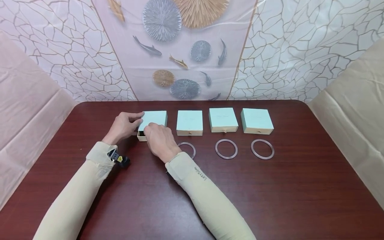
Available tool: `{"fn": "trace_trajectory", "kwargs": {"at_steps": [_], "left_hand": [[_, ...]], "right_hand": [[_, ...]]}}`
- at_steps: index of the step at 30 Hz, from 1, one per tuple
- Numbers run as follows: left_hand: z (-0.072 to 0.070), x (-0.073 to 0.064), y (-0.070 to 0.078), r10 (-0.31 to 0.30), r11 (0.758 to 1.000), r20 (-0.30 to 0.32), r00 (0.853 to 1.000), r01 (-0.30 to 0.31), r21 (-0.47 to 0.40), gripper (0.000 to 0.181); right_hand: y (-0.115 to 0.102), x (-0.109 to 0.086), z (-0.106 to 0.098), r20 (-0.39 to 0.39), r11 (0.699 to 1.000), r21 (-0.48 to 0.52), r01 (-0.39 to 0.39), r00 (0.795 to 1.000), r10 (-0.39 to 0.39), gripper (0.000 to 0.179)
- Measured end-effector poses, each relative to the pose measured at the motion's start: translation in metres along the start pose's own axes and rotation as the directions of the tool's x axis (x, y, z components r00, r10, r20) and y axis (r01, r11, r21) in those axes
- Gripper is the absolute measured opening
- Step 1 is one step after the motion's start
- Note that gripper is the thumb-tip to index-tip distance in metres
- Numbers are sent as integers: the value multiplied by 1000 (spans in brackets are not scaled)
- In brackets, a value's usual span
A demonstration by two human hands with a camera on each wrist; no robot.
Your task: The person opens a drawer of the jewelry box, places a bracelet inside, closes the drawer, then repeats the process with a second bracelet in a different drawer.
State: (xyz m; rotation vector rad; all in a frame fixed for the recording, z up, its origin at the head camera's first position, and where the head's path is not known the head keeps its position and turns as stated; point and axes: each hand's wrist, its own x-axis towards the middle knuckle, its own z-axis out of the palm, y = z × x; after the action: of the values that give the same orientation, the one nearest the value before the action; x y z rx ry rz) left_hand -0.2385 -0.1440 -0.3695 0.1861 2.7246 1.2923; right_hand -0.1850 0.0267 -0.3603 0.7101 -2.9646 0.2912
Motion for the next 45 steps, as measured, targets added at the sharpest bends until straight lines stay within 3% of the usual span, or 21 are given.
{"fn": "trace_trajectory", "kwargs": {"at_steps": [45], "left_hand": [[1,1,-1,16,999,-33,999,-14,42,39]], "right_hand": [[2,4,3,-43,999,36,-2,999,4,31]]}}
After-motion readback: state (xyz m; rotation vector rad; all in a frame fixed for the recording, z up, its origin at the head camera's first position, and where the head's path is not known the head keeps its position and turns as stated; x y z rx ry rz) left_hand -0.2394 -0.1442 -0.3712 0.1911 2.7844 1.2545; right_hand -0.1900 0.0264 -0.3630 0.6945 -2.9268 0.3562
